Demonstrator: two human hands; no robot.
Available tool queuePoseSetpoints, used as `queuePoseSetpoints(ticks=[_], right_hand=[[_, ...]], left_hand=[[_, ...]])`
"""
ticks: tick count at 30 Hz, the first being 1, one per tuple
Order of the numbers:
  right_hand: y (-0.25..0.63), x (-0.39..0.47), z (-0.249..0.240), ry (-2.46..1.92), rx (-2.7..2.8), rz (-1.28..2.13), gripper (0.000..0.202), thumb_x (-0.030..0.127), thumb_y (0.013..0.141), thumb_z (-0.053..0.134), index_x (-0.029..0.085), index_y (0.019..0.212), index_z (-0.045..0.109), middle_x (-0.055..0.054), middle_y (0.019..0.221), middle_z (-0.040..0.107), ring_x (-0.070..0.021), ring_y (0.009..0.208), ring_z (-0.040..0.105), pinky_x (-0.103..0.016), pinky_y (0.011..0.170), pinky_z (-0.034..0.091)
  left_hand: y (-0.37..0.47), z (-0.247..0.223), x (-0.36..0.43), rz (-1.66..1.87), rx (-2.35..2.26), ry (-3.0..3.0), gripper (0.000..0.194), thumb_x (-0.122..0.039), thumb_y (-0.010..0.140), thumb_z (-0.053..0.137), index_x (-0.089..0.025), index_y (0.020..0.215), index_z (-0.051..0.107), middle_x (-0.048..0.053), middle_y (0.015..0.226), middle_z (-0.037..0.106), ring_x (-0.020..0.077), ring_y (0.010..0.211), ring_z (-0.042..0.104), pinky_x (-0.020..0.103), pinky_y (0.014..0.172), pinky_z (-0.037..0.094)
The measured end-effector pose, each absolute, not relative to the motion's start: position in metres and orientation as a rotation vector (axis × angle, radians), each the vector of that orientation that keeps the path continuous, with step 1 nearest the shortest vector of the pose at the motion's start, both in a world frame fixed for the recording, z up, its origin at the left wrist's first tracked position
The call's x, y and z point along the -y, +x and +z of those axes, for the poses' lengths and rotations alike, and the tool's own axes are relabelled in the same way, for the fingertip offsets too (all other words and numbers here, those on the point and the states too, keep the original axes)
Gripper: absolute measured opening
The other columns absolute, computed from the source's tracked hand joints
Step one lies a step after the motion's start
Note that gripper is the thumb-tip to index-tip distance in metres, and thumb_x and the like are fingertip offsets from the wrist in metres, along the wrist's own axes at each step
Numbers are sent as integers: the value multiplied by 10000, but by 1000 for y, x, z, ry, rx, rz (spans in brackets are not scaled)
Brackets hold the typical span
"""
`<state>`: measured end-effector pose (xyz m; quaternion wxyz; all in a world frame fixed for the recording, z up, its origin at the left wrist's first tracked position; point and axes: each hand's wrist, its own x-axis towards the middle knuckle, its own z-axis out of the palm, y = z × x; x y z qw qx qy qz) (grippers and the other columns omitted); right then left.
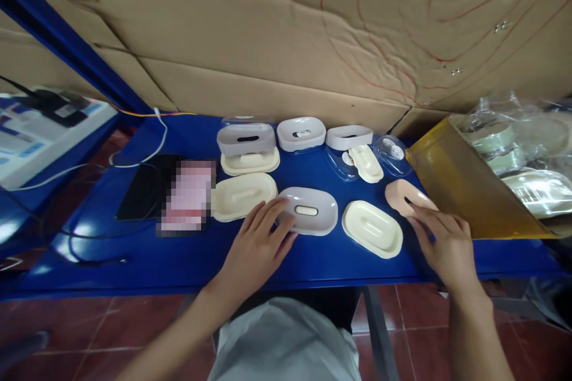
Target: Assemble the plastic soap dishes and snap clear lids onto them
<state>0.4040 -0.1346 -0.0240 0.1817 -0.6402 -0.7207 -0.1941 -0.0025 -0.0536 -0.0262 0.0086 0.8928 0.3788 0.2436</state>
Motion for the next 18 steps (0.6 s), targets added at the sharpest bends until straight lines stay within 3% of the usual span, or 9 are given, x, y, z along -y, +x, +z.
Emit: queuePoseSetpoints(ticks=[3,7,13,18], right_hand=[[354,150,-13,-1747,2054,-507,364,225,1042,662,239,1405,685,-106,1199,795,-275,1002,731,-428,904,478],[303,158,-9,-1700,2175,-314,458,179,1042,659,245,1492,607,-95,1328,761,-279,1080,717,-450,961,462],[299,152,-23,-1697,2211,-331,477,153,1046,657,237,1511,593,-84,1376,742,-281,1188,701,-436,999,469],[319,154,-25,-1658,2291,-314,524,115,1054,615,245,1557,549,-81,1402,731,-271,1228,694,-430,1034,475]], left_hand=[[0,-24,46,713,-1192,2814,168,-206,1077,582,-175,1222,662,186,1478,626,333,1426,592,559,1205,487],[4,-18,31,573,-1172,2876,216,-217,1082,563,-150,1256,674,204,1513,614,364,1480,545,593,1230,445],[-9,-11,26,484,-1123,2897,557,-303,1093,567,-203,1628,446,188,1761,315,382,1613,361,618,1299,339],[-36,-19,38,591,-1351,2819,521,-333,1097,551,-221,1601,478,185,1695,426,387,1562,442,611,1264,396]])
